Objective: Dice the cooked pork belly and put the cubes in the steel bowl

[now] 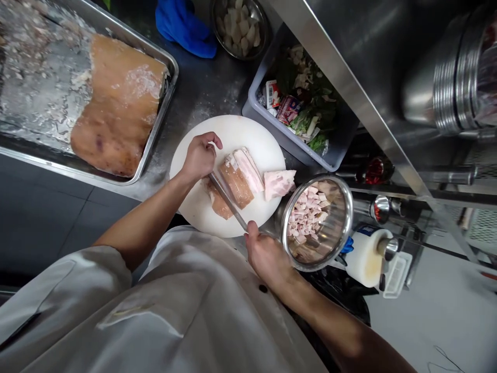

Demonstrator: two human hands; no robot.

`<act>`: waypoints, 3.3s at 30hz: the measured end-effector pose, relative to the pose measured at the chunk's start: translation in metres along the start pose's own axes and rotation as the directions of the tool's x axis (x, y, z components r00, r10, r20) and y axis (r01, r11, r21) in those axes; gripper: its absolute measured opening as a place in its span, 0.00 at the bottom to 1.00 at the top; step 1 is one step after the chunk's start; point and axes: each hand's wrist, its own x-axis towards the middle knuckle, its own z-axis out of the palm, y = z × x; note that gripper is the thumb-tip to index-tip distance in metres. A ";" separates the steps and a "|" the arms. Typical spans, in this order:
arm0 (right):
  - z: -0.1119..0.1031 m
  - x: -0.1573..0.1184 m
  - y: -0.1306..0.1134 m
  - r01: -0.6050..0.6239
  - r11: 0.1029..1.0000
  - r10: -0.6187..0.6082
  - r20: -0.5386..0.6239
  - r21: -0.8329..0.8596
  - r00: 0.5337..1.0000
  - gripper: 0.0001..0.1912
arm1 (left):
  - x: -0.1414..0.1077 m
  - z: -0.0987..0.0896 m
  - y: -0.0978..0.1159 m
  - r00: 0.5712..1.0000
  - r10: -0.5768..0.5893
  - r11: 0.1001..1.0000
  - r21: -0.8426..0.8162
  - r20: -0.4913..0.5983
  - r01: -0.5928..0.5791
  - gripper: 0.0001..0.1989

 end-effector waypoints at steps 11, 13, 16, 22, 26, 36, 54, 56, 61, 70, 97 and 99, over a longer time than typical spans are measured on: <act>0.058 0.024 0.010 0.068 0.997 -0.061 -0.128 0.045 0.990 0.12 | -0.015 0.005 0.014 0.987 0.159 0.966 0.203 0.011 -0.158 0.08; 0.067 0.028 0.010 0.082 0.995 -0.073 -0.138 0.064 0.988 0.12 | -0.016 0.006 0.017 0.988 0.154 0.963 0.220 0.011 -0.153 0.07; 0.079 0.036 0.009 0.074 0.994 -0.057 -0.201 0.080 0.978 0.13 | -0.019 0.008 0.021 0.990 0.143 0.965 0.223 -0.004 -0.139 0.08; 0.080 0.043 0.007 0.120 0.986 -0.098 -0.179 0.114 0.979 0.11 | -0.022 0.008 0.020 0.983 0.182 0.938 0.297 0.018 -0.179 0.08; 0.067 0.036 0.000 0.095 0.990 -0.076 -0.169 0.108 0.983 0.13 | -0.009 0.001 0.012 0.997 0.081 0.970 0.232 -0.011 -0.077 0.08; 0.063 0.043 -0.009 0.120 0.980 -0.098 -0.138 0.161 0.986 0.14 | -0.006 -0.005 -0.001 0.999 0.045 0.966 0.254 -0.003 -0.043 0.08; 0.088 0.049 0.060 0.208 0.920 -0.107 -0.299 0.331 0.948 0.16 | -0.046 -0.029 -0.023 0.942 0.330 0.853 0.446 -0.059 -0.271 0.11; 0.098 0.035 0.051 0.104 0.966 -0.035 -0.277 0.236 0.960 0.17 | -0.083 -0.055 -0.026 0.887 0.400 0.699 0.549 0.230 -0.457 0.17; 0.108 0.029 0.038 0.071 0.971 0.003 -0.305 0.230 0.952 0.17 | -0.125 -0.060 -0.033 0.576 0.188 0.361 0.489 0.796 -0.794 0.28; 0.104 0.050 0.082 0.115 0.962 -0.003 -0.410 0.247 0.912 0.20 | -0.096 -0.037 -0.023 0.823 0.078 0.424 0.728 0.563 -0.539 0.09; 0.069 -0.008 -0.012 0.039 0.923 0.072 -0.273 0.382 0.959 0.11 | -0.060 -0.008 -0.089 0.793 0.585 0.599 0.569 0.169 -0.563 0.06; 0.064 -0.014 -0.015 0.039 0.933 0.066 -0.275 0.358 0.959 0.11 | -0.061 -0.006 -0.088 0.803 0.578 0.626 0.553 0.144 -0.550 0.06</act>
